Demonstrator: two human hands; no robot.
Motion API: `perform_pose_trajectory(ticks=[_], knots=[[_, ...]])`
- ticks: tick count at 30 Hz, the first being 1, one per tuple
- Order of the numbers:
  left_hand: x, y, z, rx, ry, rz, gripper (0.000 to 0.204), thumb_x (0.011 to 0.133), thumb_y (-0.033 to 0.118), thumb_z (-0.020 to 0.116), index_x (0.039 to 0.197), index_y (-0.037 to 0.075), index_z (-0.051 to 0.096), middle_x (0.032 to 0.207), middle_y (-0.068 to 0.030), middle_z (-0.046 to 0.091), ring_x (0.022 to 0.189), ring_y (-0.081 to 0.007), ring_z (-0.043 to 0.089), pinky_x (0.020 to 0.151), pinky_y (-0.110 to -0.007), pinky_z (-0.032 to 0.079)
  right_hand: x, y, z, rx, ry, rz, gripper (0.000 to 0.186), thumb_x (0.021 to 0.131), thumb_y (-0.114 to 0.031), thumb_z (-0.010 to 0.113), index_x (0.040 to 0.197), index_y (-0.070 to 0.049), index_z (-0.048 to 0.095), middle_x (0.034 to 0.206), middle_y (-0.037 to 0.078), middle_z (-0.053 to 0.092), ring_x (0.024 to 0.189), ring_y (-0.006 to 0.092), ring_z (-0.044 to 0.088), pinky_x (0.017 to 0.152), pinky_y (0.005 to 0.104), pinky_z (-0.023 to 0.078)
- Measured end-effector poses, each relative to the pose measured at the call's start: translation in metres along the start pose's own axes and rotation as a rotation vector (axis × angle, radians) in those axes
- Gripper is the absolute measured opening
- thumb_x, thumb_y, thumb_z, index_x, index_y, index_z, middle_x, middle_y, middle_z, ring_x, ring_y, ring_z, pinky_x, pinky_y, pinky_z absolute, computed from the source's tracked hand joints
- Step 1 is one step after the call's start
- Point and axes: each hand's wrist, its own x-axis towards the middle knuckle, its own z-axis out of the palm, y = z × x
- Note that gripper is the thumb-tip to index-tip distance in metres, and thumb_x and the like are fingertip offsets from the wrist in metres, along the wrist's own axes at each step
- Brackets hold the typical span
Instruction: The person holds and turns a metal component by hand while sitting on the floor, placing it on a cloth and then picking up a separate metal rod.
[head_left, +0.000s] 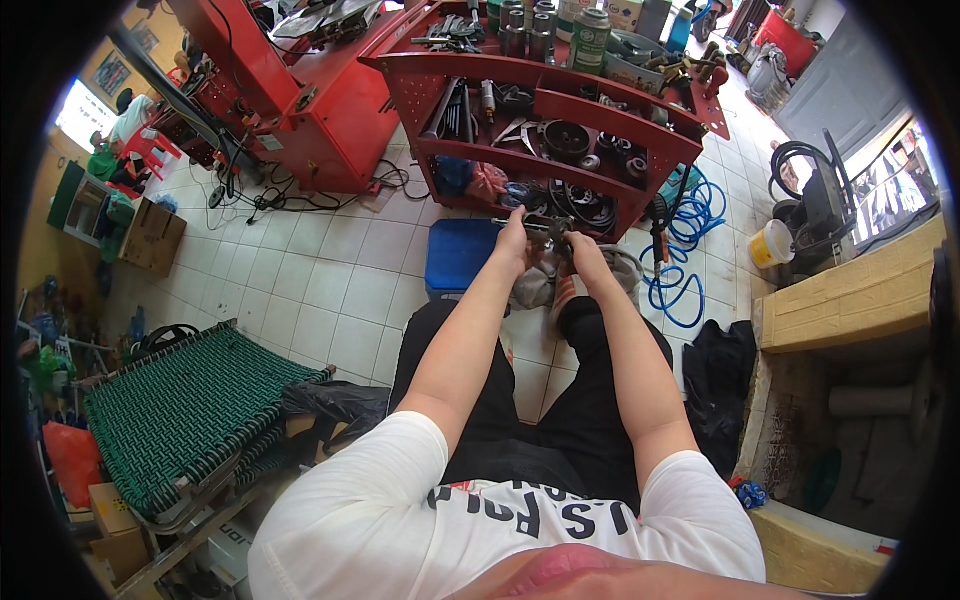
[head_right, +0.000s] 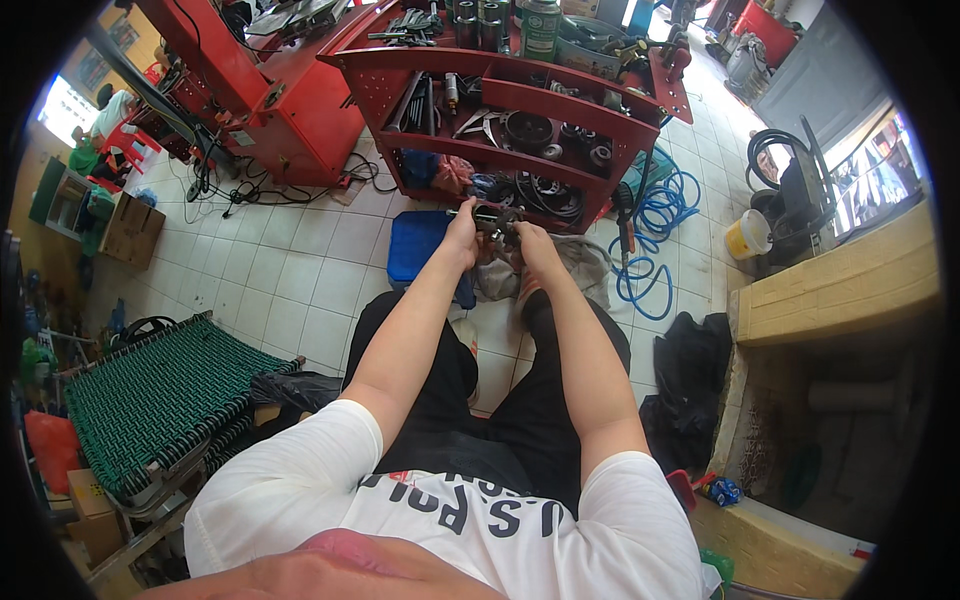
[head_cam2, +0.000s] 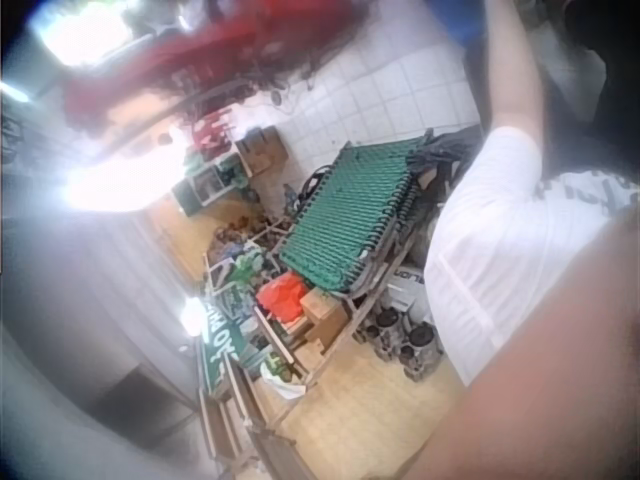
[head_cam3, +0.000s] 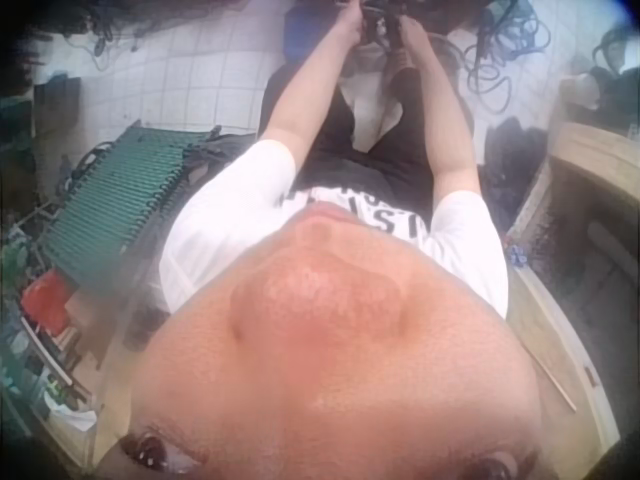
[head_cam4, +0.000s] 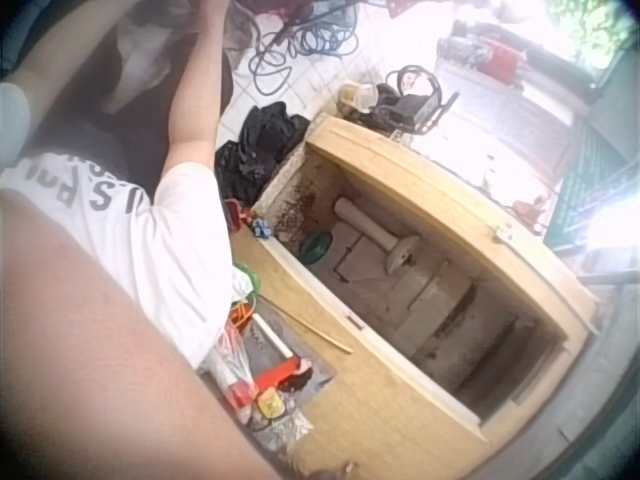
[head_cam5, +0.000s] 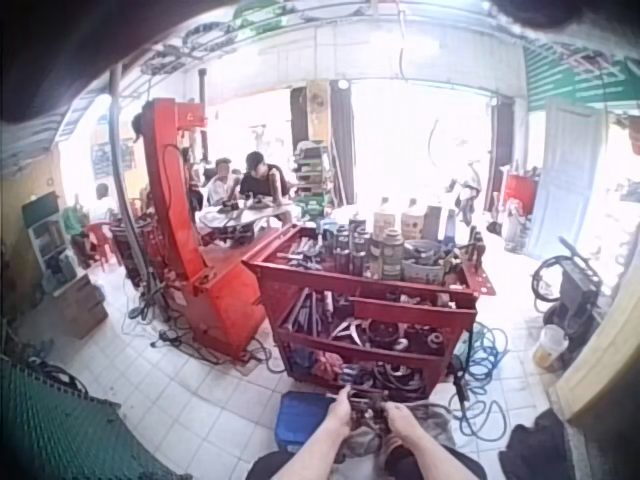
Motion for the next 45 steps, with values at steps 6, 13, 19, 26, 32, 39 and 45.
perform_pose_trajectory(ticks=[6, 13, 19, 26, 32, 39, 45], knots=[[0.002, -0.003, 0.002, -0.014, -0.015, -0.006, 0.047, 0.1, 0.062, 0.044, 0.1, 0.021, 0.066, 0.08, 0.0017, 0.068, 0.068, -0.015, 0.063, 0.057, -0.035, 0.049, 0.004, 0.006, -0.005, -0.002, -0.029, -0.005, 0.037, 0.105, -0.032, 0.05, 0.108, -0.001, 0.071, 0.08, 0.002, 0.067, 0.059, 0.0117, 0.058, 0.051, 0.029, 0.045], [0.0, 0.002, 0.004, -0.109, -0.037, -0.066, 0.047, 0.1, 0.061, 0.044, 0.098, 0.019, 0.066, 0.078, 0.0001, 0.068, 0.062, -0.0157, 0.062, 0.046, -0.029, 0.047, 0.005, 0.005, -0.008, 0.093, -0.055, 0.048, 0.044, 0.104, -0.045, 0.047, 0.113, -0.008, 0.069, 0.099, 0.003, 0.069, 0.077, 0.0146, 0.065, 0.061, 0.0293, 0.052], [-0.004, 0.008, 0.002, -0.153, -0.102, -0.052, 0.057, 0.103, 0.06, 0.036, 0.103, 0.013, 0.069, 0.08, -0.0031, 0.069, 0.067, -0.0168, 0.064, 0.055, -0.033, 0.053, 0.005, 0.001, -0.004, 0.073, -0.036, -0.031, 0.045, 0.108, -0.035, 0.041, 0.1, -0.002, 0.071, 0.075, 0.005, 0.068, 0.055, 0.0133, 0.059, 0.05, 0.028, 0.046], [-0.01, 0.01, 0.005, -0.152, -0.109, -0.043, 0.053, 0.103, 0.058, 0.036, 0.107, 0.016, 0.068, 0.086, -0.0001, 0.069, 0.07, -0.0152, 0.064, 0.056, -0.031, 0.053, 0.002, -0.002, -0.004, 0.082, -0.106, -0.075, 0.035, 0.11, -0.031, 0.045, 0.11, -0.002, 0.066, 0.08, 0.001, 0.064, 0.062, 0.0104, 0.058, 0.056, 0.0273, 0.048], [-0.011, 0.013, 0.005, -0.207, -0.113, -0.051, 0.051, 0.102, 0.058, 0.039, 0.105, 0.017, 0.068, 0.087, 0.0011, 0.069, 0.074, -0.0144, 0.064, 0.06, -0.033, 0.054, 0.005, -0.002, -0.003, 0.143, -0.186, -0.135, 0.032, 0.11, -0.031, 0.048, 0.107, -0.003, 0.064, 0.081, 0.001, 0.063, 0.06, 0.0097, 0.058, 0.055, 0.0263, 0.048], [-0.013, 0.014, 0.005, -0.227, -0.109, -0.028, 0.05, 0.101, 0.058, 0.041, 0.105, 0.017, 0.068, 0.091, 0.0005, 0.069, 0.076, -0.0147, 0.063, 0.061, -0.032, 0.054, 0.005, -0.001, -0.001, 0.128, -0.169, -0.167, 0.03, 0.11, -0.03, 0.05, 0.108, -0.003, 0.063, 0.085, 0.002, 0.064, 0.061, 0.0097, 0.058, 0.057, 0.0261, 0.049], [-0.012, 0.014, 0.007, -0.247, -0.109, -0.012, 0.054, 0.099, 0.061, 0.04, 0.104, 0.015, 0.068, 0.083, 0.0008, 0.069, 0.068, -0.0144, 0.064, 0.054, -0.03, 0.052, 0.006, 0.0, -0.001, 0.117, -0.169, -0.192, 0.027, 0.109, -0.028, 0.052, 0.107, -0.002, 0.061, 0.086, 0.002, 0.063, 0.062, 0.0102, 0.059, 0.057, 0.0265, 0.049]])
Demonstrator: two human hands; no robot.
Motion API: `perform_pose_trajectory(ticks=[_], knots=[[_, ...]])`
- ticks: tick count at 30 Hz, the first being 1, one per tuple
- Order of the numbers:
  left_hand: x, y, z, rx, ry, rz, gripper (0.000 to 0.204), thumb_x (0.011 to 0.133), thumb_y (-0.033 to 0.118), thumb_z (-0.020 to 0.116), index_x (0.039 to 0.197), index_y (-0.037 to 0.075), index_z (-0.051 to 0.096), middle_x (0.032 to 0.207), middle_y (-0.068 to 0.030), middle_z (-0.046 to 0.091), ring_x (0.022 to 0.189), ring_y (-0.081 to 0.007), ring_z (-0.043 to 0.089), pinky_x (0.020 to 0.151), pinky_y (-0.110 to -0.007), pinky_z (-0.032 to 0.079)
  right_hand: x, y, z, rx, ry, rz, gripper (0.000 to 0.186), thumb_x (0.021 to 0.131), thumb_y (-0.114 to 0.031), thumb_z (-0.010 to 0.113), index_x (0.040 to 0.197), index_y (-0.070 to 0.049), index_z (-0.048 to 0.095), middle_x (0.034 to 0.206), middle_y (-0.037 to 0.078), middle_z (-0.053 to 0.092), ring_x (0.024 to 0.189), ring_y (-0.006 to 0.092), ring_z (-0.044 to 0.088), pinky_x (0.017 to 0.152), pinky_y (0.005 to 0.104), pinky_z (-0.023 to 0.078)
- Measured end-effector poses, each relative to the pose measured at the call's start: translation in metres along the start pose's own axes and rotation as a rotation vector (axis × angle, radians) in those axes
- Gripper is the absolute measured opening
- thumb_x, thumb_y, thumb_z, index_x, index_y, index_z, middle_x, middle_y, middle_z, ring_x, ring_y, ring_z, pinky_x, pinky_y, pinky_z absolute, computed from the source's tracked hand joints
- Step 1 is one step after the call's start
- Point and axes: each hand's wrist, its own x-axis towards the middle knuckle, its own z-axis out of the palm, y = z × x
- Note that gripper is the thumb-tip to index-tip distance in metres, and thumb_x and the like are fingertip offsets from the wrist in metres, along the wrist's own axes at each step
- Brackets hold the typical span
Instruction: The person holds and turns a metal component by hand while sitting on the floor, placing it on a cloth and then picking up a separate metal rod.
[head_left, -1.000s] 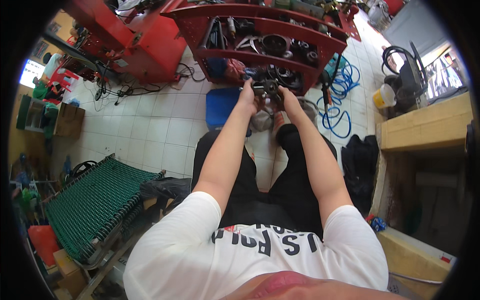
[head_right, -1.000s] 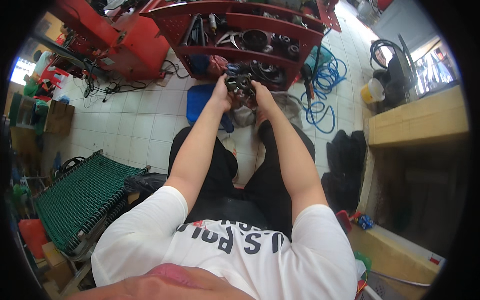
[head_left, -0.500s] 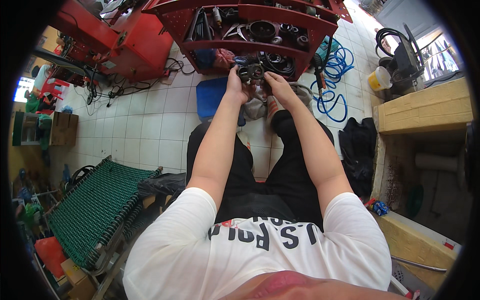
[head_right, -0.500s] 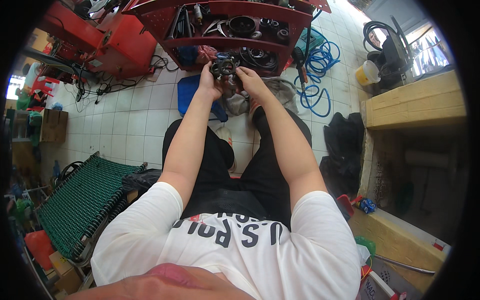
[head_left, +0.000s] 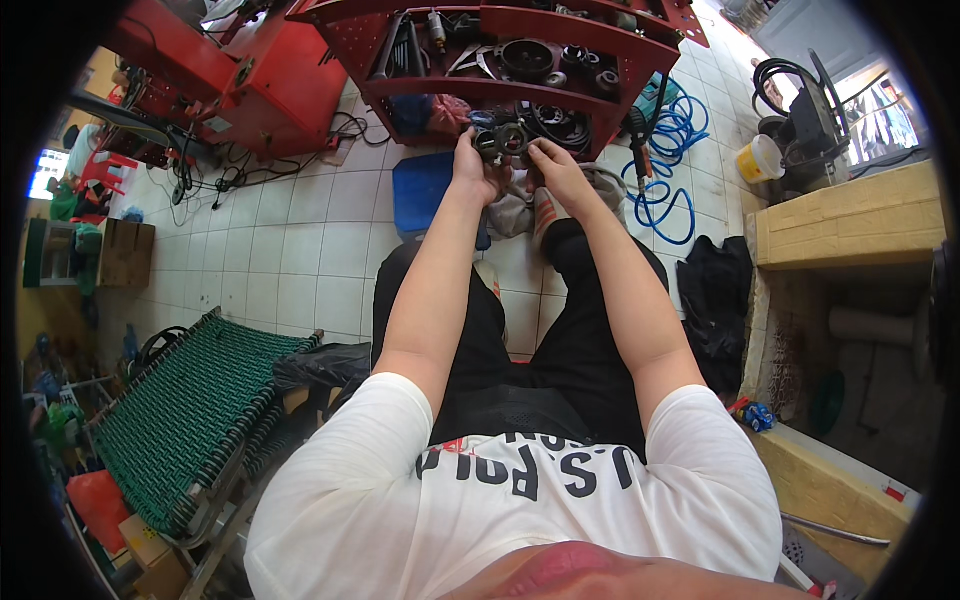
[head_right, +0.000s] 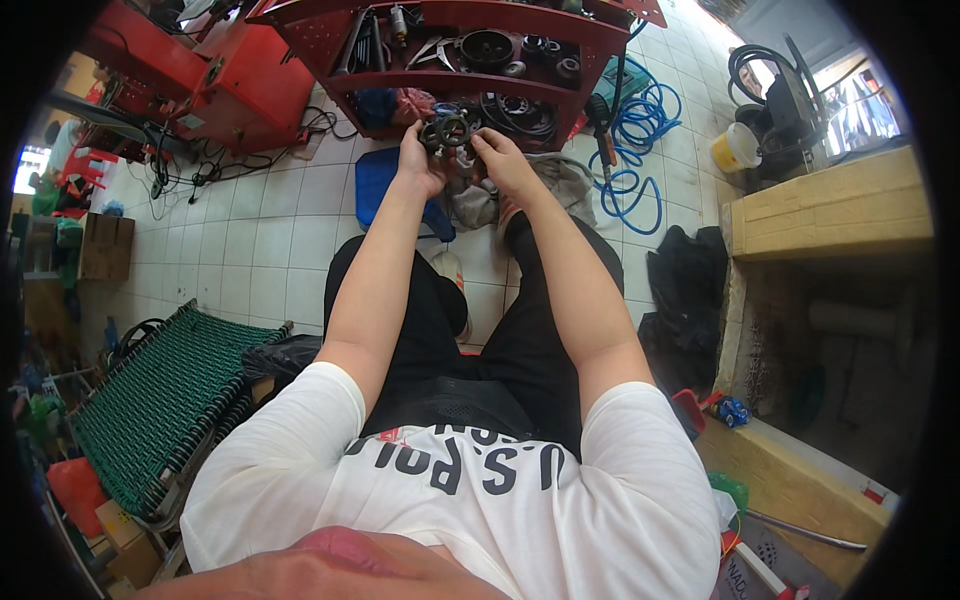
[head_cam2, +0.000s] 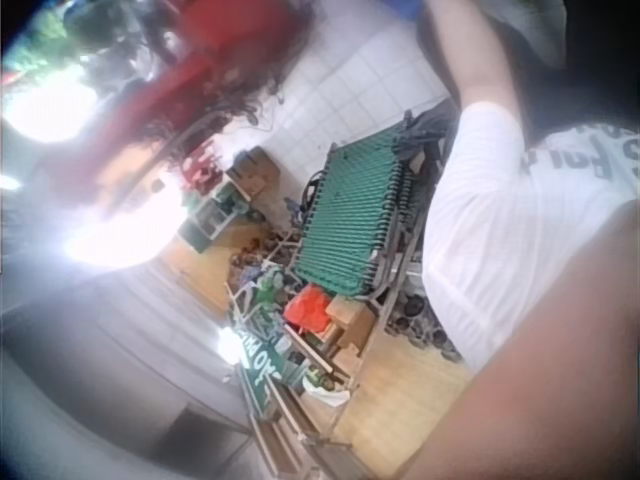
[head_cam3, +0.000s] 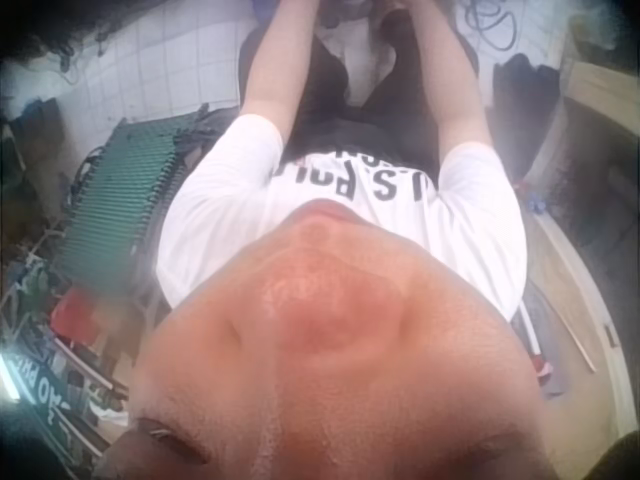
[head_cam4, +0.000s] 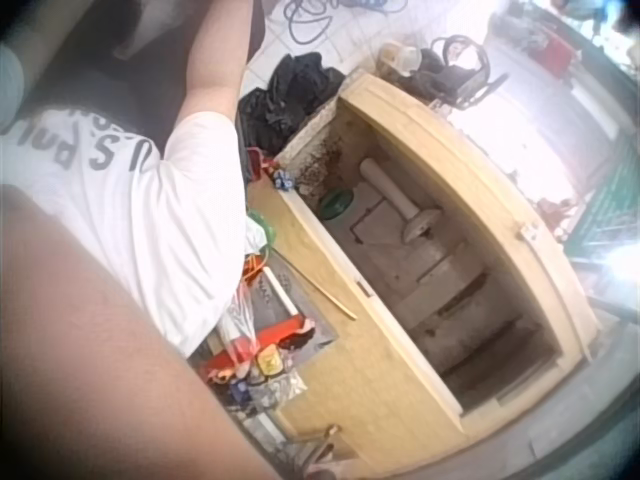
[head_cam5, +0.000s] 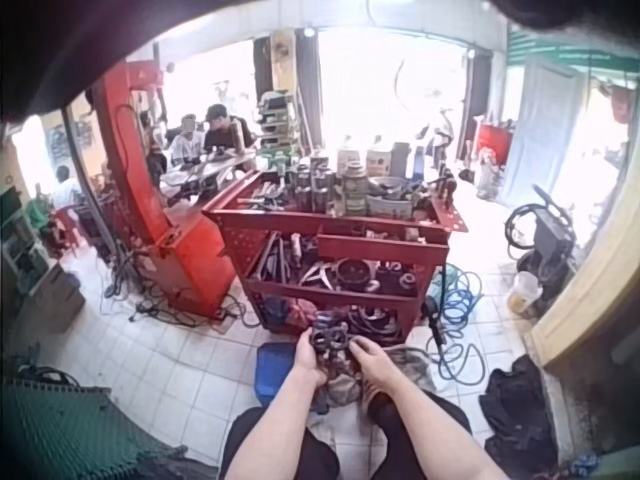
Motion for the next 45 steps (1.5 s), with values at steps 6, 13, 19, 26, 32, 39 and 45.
perform_pose_trajectory(ticks=[6, 13, 19, 26, 32, 39, 45], knots=[[-0.001, 0.001, 0.0, -0.001, 0.039, -0.003, 0.053, 0.1, 0.061, 0.039, 0.103, 0.016, 0.068, 0.083, 0.0005, 0.07, 0.068, -0.0148, 0.064, 0.053, -0.031, 0.052, -0.001, 0.001, -0.002, -0.061, -0.012, -0.034, 0.023, 0.108, -0.024, 0.054, 0.108, -0.002, 0.06, 0.087, 0.002, 0.062, 0.063, 0.0098, 0.058, 0.058, 0.0265, 0.049], [-0.002, 0.002, -0.006, -0.004, -0.016, 0.003, 0.05, 0.102, 0.057, 0.038, 0.106, 0.016, 0.067, 0.086, 0.0004, 0.069, 0.07, -0.0141, 0.064, 0.055, -0.031, 0.054, -0.004, -0.009, -0.002, -0.294, 0.02, -0.058, 0.016, 0.103, -0.015, 0.06, 0.111, -0.001, 0.061, 0.086, 0.0, 0.062, 0.065, 0.008, 0.056, 0.06, 0.026, 0.048], [-0.003, 0.0, -0.003, 0.046, -0.004, 0.018, 0.052, 0.102, 0.058, 0.038, 0.107, 0.013, 0.065, 0.084, -0.0008, 0.069, 0.067, -0.0144, 0.064, 0.05, -0.029, 0.053, -0.006, -0.012, -0.012, -0.459, 0.059, -0.045, 0.023, 0.095, -0.016, 0.072, 0.108, 0.001, 0.063, 0.088, 0.006, 0.067, 0.068, 0.0093, 0.059, 0.061, 0.0271, 0.048], [-0.001, -0.002, -0.003, 0.119, 0.041, 0.051, 0.051, 0.101, 0.059, 0.04, 0.106, 0.013, 0.063, 0.082, -0.0009, 0.068, 0.065, -0.0139, 0.064, 0.049, -0.029, 0.052, -0.008, -0.016, -0.014, -0.668, 0.121, -0.081, 0.03, 0.088, -0.019, 0.077, 0.106, 0.002, 0.068, 0.087, 0.009, 0.07, 0.074, 0.0131, 0.063, 0.069, 0.0312, 0.052], [0.002, -0.003, -0.003, 0.152, 0.06, 0.058, 0.051, 0.101, 0.06, 0.041, 0.105, 0.014, 0.063, 0.079, -0.0007, 0.068, 0.063, -0.0138, 0.063, 0.05, -0.029, 0.051, -0.007, -0.013, -0.019, -0.613, 0.063, -0.015, 0.035, 0.087, -0.02, 0.076, 0.112, 0.003, 0.071, 0.091, 0.012, 0.074, 0.077, 0.0165, 0.066, 0.074, 0.0321, 0.053], [0.001, -0.004, -0.003, 0.224, 0.121, 0.109, 0.047, 0.1, 0.059, 0.043, 0.104, 0.018, 0.064, 0.081, 0.0008, 0.068, 0.069, -0.0137, 0.063, 0.057, -0.033, 0.049, -0.01, -0.025, -0.016, -0.839, 0.081, 0.012, 0.038, 0.083, -0.023, 0.08, 0.11, 0.002, 0.072, 0.091, 0.015, 0.075, 0.078, 0.0201, 0.069, 0.076, 0.0335, 0.054], [0.001, -0.005, -0.002, 0.234, 0.101, 0.12, 0.046, 0.1, 0.059, 0.043, 0.106, 0.019, 0.065, 0.083, 0.0019, 0.068, 0.073, -0.0139, 0.063, 0.06, -0.035, 0.047, -0.01, -0.016, -0.02, -0.798, 0.115, -0.131, 0.034, 0.086, -0.023, 0.079, 0.107, 0.002, 0.072, 0.081, 0.008, 0.07, 0.073, 0.0143, 0.063, 0.069, 0.0326, 0.052]])
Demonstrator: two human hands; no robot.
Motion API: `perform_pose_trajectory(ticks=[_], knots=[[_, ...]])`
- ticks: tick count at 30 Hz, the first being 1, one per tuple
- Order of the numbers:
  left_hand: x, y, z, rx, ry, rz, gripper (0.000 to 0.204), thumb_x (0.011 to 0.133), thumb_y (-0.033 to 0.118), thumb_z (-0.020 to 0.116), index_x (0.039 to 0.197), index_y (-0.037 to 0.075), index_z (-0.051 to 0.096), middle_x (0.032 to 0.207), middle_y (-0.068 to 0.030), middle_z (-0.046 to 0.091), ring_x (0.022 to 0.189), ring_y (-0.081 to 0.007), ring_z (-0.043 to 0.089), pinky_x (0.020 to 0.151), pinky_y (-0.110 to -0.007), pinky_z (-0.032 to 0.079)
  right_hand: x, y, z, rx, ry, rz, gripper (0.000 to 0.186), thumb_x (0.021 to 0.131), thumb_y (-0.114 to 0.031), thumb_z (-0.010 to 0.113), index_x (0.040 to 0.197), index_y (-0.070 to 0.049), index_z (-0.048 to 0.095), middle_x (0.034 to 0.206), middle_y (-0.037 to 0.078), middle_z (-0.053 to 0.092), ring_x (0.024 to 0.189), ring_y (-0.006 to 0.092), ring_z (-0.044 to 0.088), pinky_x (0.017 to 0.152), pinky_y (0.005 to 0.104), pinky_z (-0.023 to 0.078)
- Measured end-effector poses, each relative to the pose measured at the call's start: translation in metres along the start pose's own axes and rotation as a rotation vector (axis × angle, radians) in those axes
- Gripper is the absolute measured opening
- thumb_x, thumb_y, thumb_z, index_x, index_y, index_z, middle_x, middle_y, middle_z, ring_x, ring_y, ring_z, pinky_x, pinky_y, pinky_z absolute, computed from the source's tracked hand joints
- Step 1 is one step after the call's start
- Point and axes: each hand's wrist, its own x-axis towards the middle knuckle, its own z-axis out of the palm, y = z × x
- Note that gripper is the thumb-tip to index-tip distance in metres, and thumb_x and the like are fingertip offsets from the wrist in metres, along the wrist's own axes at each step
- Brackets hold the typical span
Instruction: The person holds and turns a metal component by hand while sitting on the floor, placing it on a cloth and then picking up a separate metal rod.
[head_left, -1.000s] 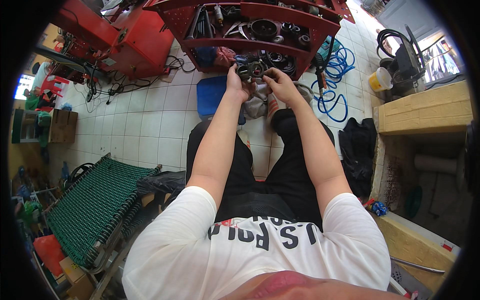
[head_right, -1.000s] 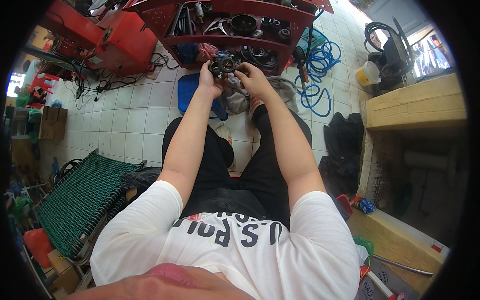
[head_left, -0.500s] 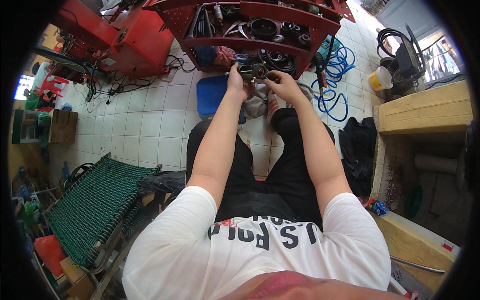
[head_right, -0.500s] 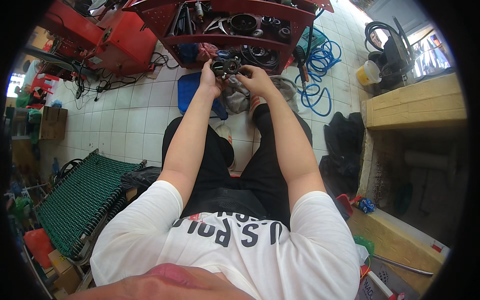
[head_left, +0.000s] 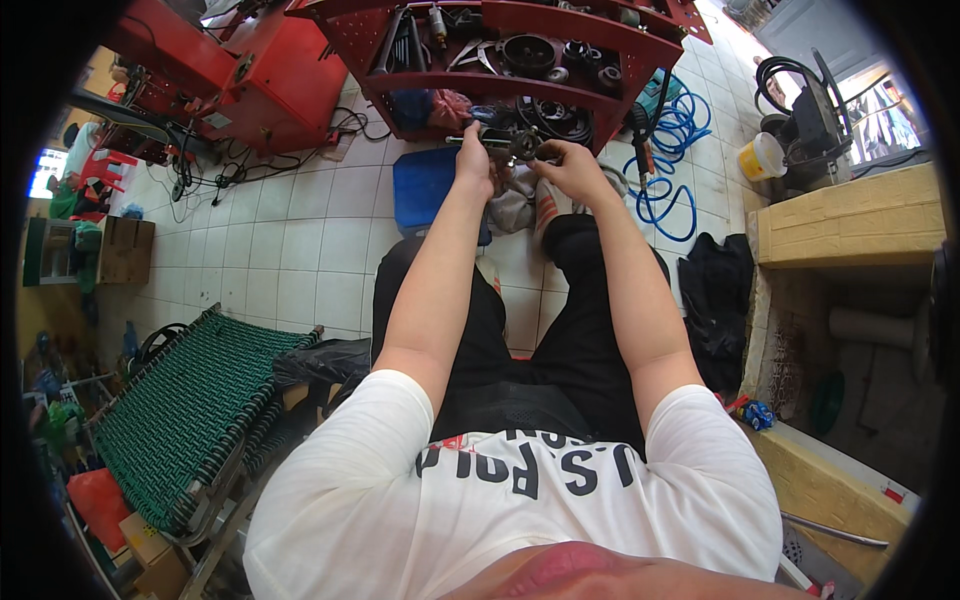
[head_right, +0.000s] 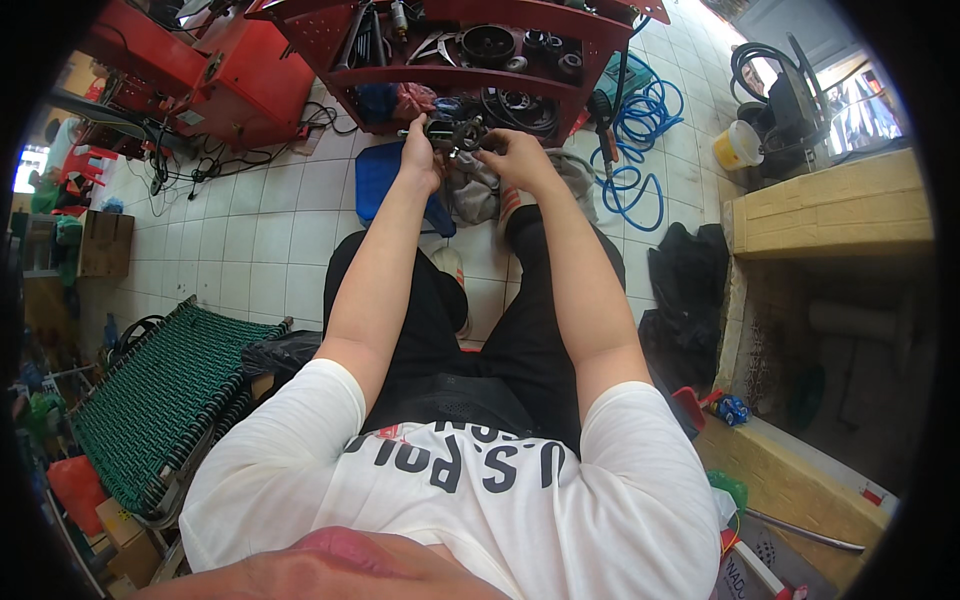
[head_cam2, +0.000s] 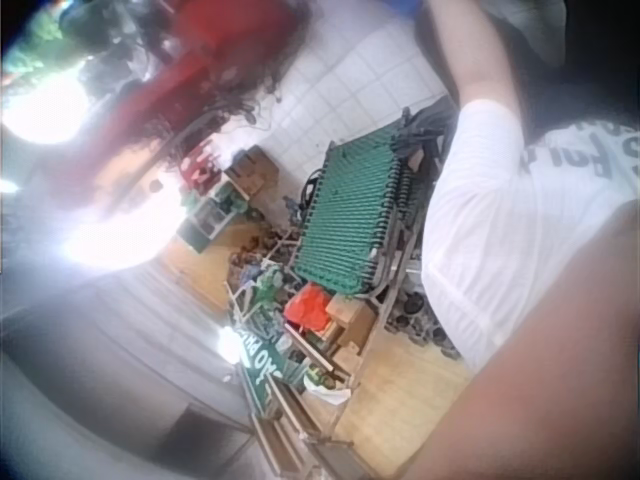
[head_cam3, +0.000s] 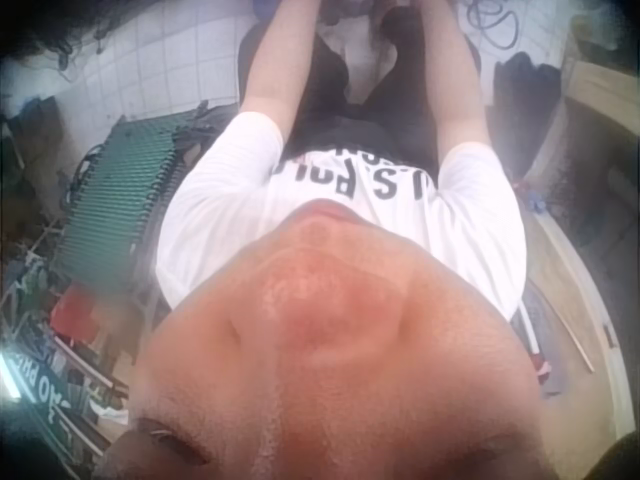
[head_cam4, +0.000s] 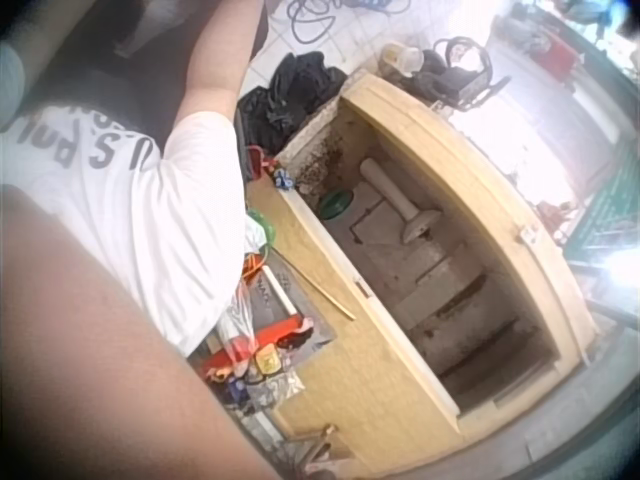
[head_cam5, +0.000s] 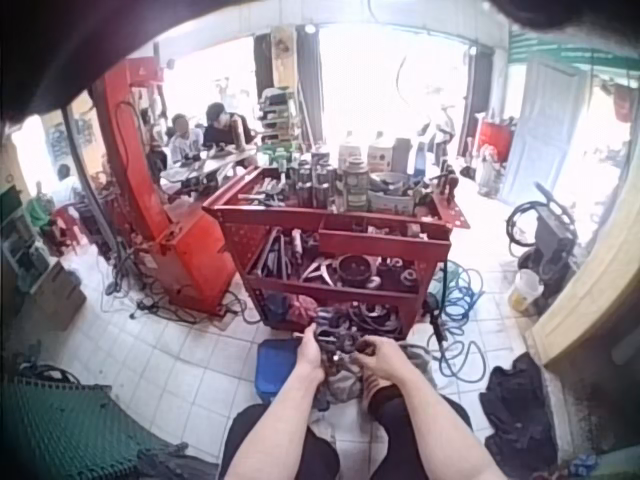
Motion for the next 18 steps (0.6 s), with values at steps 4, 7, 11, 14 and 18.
perform_pose_trajectory(ticks=[4, 7, 11, 14, 18], knots=[[0.002, -0.004, 0.003, -0.028, 0.013, 0.022, 0.049, 0.099, 0.058, 0.046, 0.102, 0.012, 0.065, 0.078, -0.0035, 0.07, 0.063, -0.0175, 0.064, 0.052, -0.035, 0.047, -0.001, 0.009, -0.001, 0.064, -0.094, 0.059, 0.037, 0.085, -0.025, 0.08, 0.109, 0.002, 0.072, 0.081, 0.01, 0.071, 0.073, 0.0158, 0.064, 0.069, 0.0338, 0.052], [0.007, -0.006, -0.001, -0.02, 0.034, 0.016, 0.049, 0.098, 0.058, 0.048, 0.102, 0.013, 0.065, 0.078, -0.0034, 0.069, 0.063, -0.0178, 0.064, 0.052, -0.035, 0.048, -0.001, 0.0, -0.001, -0.042, -0.093, 0.06, 0.038, 0.084, -0.026, 0.081, 0.109, 0.002, 0.072, 0.081, 0.011, 0.071, 0.072, 0.0162, 0.064, 0.069, 0.0339, 0.052], [0.013, -0.008, -0.006, -0.016, 0.034, 0.005, 0.047, 0.097, 0.059, 0.05, 0.102, 0.014, 0.066, 0.079, -0.0031, 0.069, 0.063, -0.0179, 0.064, 0.052, -0.036, 0.048, -0.002, -0.009, 0.001, -0.112, -0.047, 0.043, 0.04, 0.083, -0.026, 0.081, 0.108, 0.003, 0.071, 0.08, 0.012, 0.07, 0.07, 0.0158, 0.064, 0.068, 0.0335, 0.052], [0.013, -0.009, -0.003, -0.004, 0.027, 0.004, 0.047, 0.097, 0.059, 0.05, 0.102, 0.014, 0.065, 0.078, -0.0029, 0.069, 0.062, -0.0178, 0.063, 0.052, -0.036, 0.048, -0.003, -0.002, 0.0, -0.04, -0.055, 0.029, 0.039, 0.084, -0.025, 0.08, 0.108, 0.004, 0.07, 0.08, 0.012, 0.07, 0.07, 0.0158, 0.064, 0.068, 0.0335, 0.052], [0.012, -0.008, -0.003, 0.01, 0.028, 0.005, 0.048, 0.097, 0.058, 0.05, 0.103, 0.013, 0.065, 0.078, -0.0034, 0.07, 0.061, -0.0181, 0.063, 0.052, -0.036, 0.049, -0.001, 0.002, -0.004, 0.049, -0.189, 0.088, 0.033, 0.087, -0.021, 0.077, 0.107, 0.005, 0.07, 0.08, 0.011, 0.071, 0.068, 0.0159, 0.065, 0.067, 0.0334, 0.052]])
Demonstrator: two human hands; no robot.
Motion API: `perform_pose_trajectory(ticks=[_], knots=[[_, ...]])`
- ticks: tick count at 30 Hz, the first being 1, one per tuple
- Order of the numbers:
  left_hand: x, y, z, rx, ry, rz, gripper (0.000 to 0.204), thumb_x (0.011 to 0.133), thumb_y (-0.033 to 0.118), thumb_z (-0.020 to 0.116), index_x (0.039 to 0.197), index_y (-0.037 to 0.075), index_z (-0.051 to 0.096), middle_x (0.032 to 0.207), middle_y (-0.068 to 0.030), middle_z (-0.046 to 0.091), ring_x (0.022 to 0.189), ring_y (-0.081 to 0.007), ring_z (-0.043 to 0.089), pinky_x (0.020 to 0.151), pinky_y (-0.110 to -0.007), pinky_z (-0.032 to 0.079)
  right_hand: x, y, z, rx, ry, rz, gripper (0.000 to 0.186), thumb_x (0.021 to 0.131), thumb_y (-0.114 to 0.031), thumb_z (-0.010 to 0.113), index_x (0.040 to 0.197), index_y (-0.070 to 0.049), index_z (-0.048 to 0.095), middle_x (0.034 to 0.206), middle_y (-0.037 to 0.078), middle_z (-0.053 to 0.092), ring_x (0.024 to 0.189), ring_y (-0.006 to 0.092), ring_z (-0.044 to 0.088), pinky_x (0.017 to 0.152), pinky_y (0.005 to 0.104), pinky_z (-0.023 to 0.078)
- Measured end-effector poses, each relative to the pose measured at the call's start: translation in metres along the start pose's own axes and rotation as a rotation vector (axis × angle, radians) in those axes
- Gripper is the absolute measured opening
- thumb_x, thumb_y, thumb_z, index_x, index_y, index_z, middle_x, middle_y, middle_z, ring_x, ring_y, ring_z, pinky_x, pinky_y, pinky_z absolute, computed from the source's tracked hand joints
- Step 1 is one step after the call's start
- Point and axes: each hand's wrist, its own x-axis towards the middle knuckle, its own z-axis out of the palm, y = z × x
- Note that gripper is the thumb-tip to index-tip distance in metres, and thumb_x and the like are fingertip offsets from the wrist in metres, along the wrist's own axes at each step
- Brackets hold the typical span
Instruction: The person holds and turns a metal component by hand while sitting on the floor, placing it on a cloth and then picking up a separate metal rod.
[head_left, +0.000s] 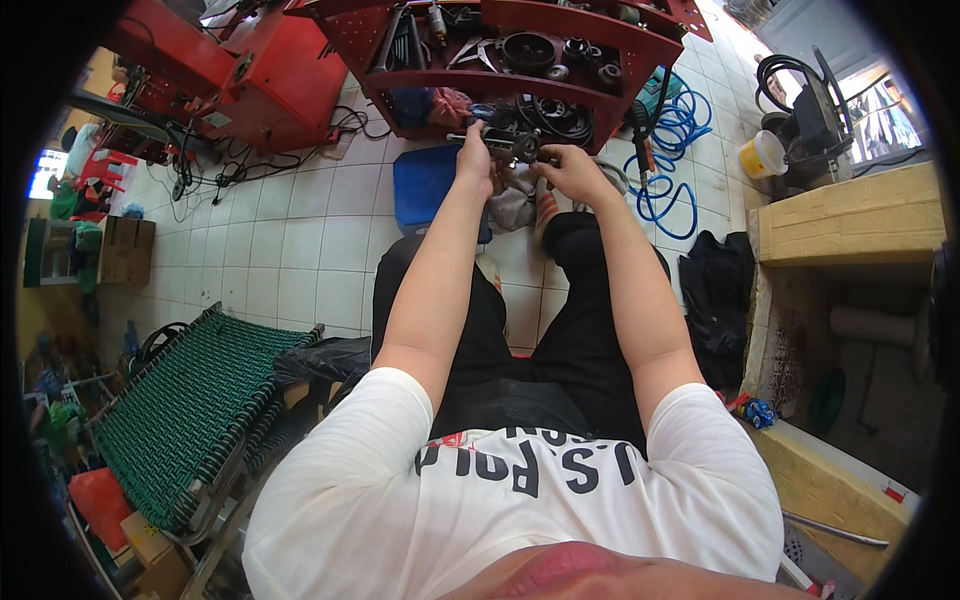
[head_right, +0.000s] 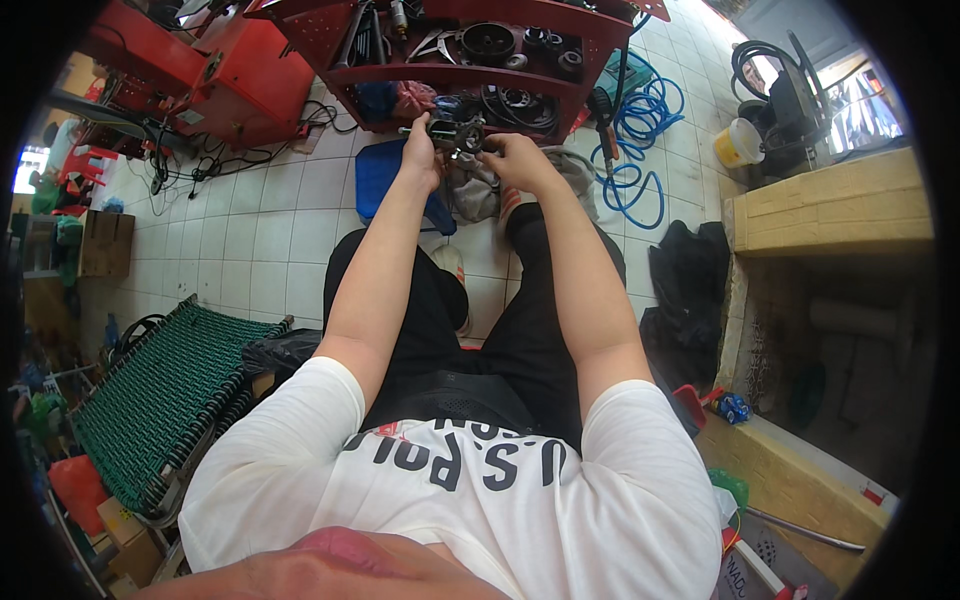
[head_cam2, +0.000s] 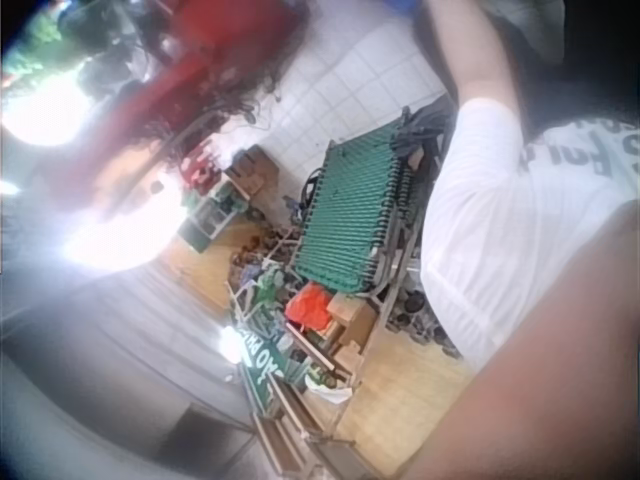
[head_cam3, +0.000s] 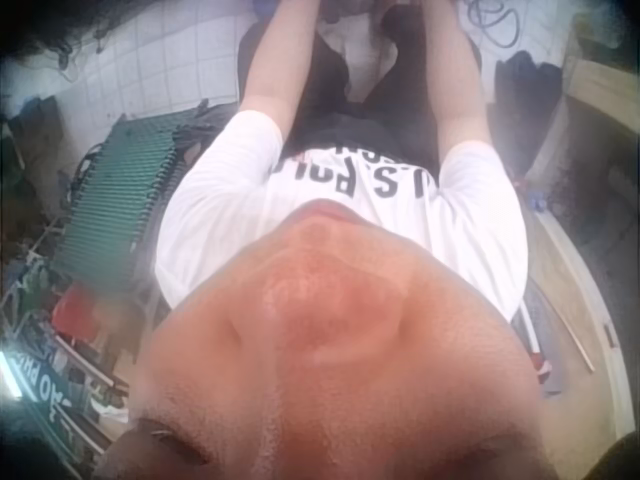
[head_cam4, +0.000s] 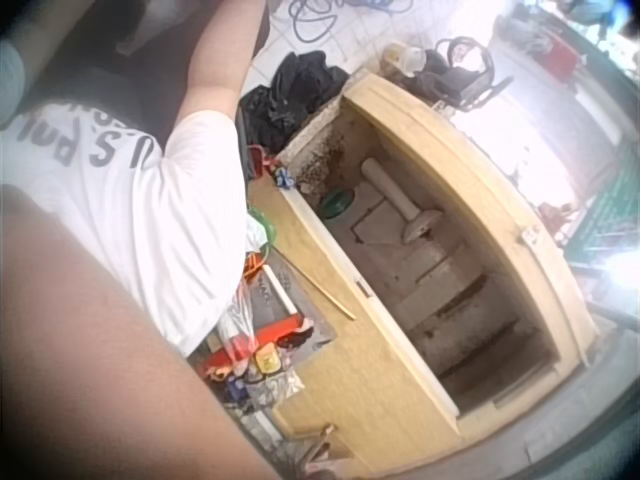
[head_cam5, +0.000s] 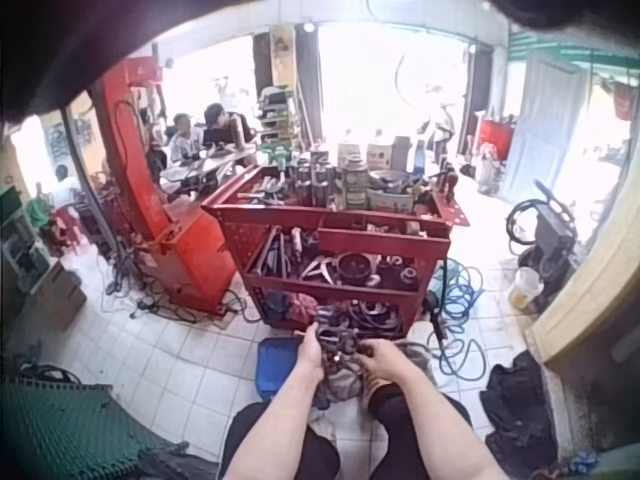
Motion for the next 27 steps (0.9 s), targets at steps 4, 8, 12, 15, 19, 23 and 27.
perform_pose_trajectory(ticks=[4, 8, 12, 15, 19, 23, 27], knots=[[0.0, 0.0, -0.001, -0.007, 0.0, -0.001, 0.048, 0.097, 0.058, 0.05, 0.103, 0.013, 0.065, 0.079, -0.004, 0.07, 0.061, -0.0181, 0.064, 0.052, -0.036, 0.049, -0.002, -0.007, 0.002, -0.028, 0.039, 0.006, 0.031, 0.085, -0.017, 0.078, 0.106, 0.004, 0.072, 0.079, 0.014, 0.071, 0.068, 0.0191, 0.065, 0.068, 0.0351, 0.052], [-0.003, 0.001, 0.001, 0.004, -0.006, -0.02, 0.047, 0.098, 0.057, 0.05, 0.102, 0.013, 0.065, 0.08, -0.0042, 0.071, 0.062, -0.0179, 0.064, 0.053, -0.035, 0.049, -0.006, -0.015, 0.001, -0.141, 0.127, -0.01, 0.035, 0.082, -0.022, 0.082, 0.103, 0.004, 0.072, 0.082, 0.014, 0.071, 0.071, 0.0191, 0.066, 0.069, 0.0352, 0.052], [-0.007, 0.002, 0.003, 0.0, -0.002, -0.011, 0.047, 0.098, 0.057, 0.05, 0.102, 0.013, 0.065, 0.08, -0.0038, 0.07, 0.064, -0.0175, 0.064, 0.054, -0.035, 0.049, -0.005, -0.019, 0.002, -0.132, 0.167, 0.036, 0.041, 0.078, -0.026, 0.085, 0.104, 0.003, 0.072, 0.085, 0.015, 0.072, 0.077, 0.0213, 0.067, 0.073, 0.0365, 0.053], [-0.01, 0.005, 0.004, -0.017, -0.008, -0.027, 0.047, 0.098, 0.058, 0.049, 0.102, 0.014, 0.065, 0.079, -0.0034, 0.069, 0.064, -0.0171, 0.063, 0.054, -0.035, 0.048, -0.004, -0.01, 0.003, -0.107, 0.166, -0.031, 0.041, 0.079, -0.026, 0.085, 0.105, 0.002, 0.073, 0.085, 0.013, 0.072, 0.074, 0.0211, 0.067, 0.071, 0.0357, 0.053], [-0.01, 0.005, 0.006, -0.011, -0.004, -0.016, 0.046, 0.098, 0.057, 0.048, 0.101, 0.014, 0.064, 0.079, -0.0025, 0.069, 0.063, -0.0168, 0.063, 0.054, -0.035, 0.048, 0.001, -0.001, 0.002, 0.009, 0.074, 0.037, 0.042, 0.079, -0.027, 0.085, 0.106, 0.002, 0.073, 0.081, 0.012, 0.072, 0.07, 0.0193, 0.066, 0.069, 0.0344, 0.053], [-0.008, 0.004, 0.003, 0.0, 0.007, -0.02, 0.046, 0.098, 0.057, 0.048, 0.101, 0.015, 0.065, 0.079, -0.0017, 0.069, 0.063, -0.0166, 0.062, 0.055, -0.036, 0.048, -0.002, -0.016, 0.003, -0.132, 0.124, 0.034, 0.043, 0.078, -0.025, 0.084, 0.109, 0.002, 0.073, 0.088, 0.016, 0.074, 0.078, 0.0241, 0.07, 0.074, 0.0348, 0.054], [-0.009, 0.003, 0.005, 0.003, 0.006, -0.029, 0.046, 0.098, 0.058, 0.048, 0.101, 0.014, 0.065, 0.079, -0.0017, 0.069, 0.063, -0.0165, 0.062, 0.055, -0.035, 0.048, -0.002, -0.015, 0.002, -0.139, 0.121, 0.067, 0.045, 0.077, -0.025, 0.084, 0.112, 0.003, 0.073, 0.093, 0.019, 0.075, 0.082, 0.0269, 0.072, 0.078, 0.0356, 0.055]])
